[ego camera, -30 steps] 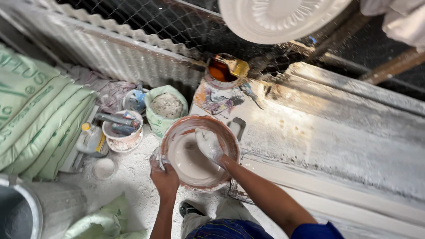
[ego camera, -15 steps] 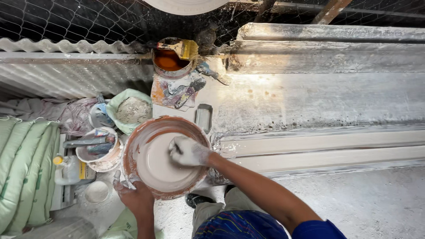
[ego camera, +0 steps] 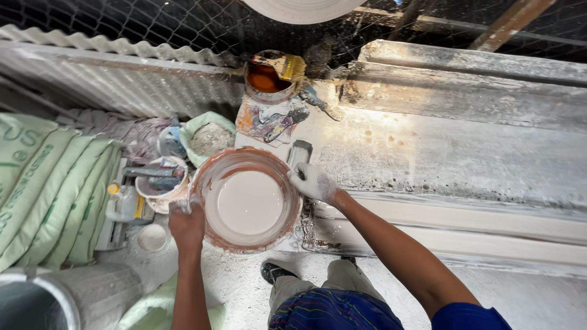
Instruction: The person pours a white gypsum slurry from a bucket into a long rectangular mold, then uses a flat orange tool to spread and level the slurry along the mold. The person also briefly handles a hanging decorative ceiling rose.
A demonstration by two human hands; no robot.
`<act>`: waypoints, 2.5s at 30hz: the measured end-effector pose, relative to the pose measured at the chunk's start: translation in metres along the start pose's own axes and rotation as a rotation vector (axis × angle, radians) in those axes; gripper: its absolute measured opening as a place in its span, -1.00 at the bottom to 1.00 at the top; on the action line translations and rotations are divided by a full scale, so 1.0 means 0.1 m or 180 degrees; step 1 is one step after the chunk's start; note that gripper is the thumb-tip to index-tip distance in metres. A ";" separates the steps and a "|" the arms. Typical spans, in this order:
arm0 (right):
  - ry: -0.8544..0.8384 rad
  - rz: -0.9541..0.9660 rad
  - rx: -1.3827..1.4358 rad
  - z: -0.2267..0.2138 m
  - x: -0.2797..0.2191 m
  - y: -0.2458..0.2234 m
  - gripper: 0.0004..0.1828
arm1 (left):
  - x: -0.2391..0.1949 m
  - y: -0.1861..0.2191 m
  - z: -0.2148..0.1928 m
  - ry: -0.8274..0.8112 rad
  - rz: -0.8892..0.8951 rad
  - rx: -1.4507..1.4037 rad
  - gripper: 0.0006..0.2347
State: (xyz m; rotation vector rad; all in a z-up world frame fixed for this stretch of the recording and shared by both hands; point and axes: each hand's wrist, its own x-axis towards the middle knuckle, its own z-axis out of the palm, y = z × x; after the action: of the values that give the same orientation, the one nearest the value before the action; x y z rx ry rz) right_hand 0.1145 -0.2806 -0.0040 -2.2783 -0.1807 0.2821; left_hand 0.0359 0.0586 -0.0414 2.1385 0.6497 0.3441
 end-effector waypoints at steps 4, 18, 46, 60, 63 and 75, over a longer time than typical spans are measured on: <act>0.0044 -0.0057 -0.0144 0.08 0.07 0.17 -0.57 | 0.01 0.15 0.01 -0.0115 -0.0096 0.0304 -0.61; -0.1017 -0.0278 0.1438 -0.09 0.08 0.97 -0.68 | -0.88 0.63 0.24 0.0765 -0.0117 0.0580 -0.72; -0.1203 -0.0334 0.0504 -0.30 -0.02 1.18 -0.58 | -1.42 0.97 0.44 0.1109 0.0206 0.0134 -0.77; -0.1159 -0.0518 0.0670 -0.35 -0.01 1.27 -0.55 | -1.41 1.05 0.50 0.1001 0.0036 -0.0358 -0.78; -0.1225 -0.0421 0.0734 -0.37 0.02 1.28 -0.55 | -1.42 1.10 0.54 0.1122 0.0274 -0.0518 -0.81; -0.1319 -0.0083 0.0849 -0.30 0.14 1.34 -0.57 | -1.39 1.23 0.62 0.1233 0.0613 -0.0382 -0.83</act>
State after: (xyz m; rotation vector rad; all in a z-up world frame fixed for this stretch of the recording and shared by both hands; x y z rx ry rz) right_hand 0.1406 -0.3873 -0.0876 -1.9307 -0.3624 0.7205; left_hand -0.0104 -0.1220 0.0176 2.0386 0.6199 0.8960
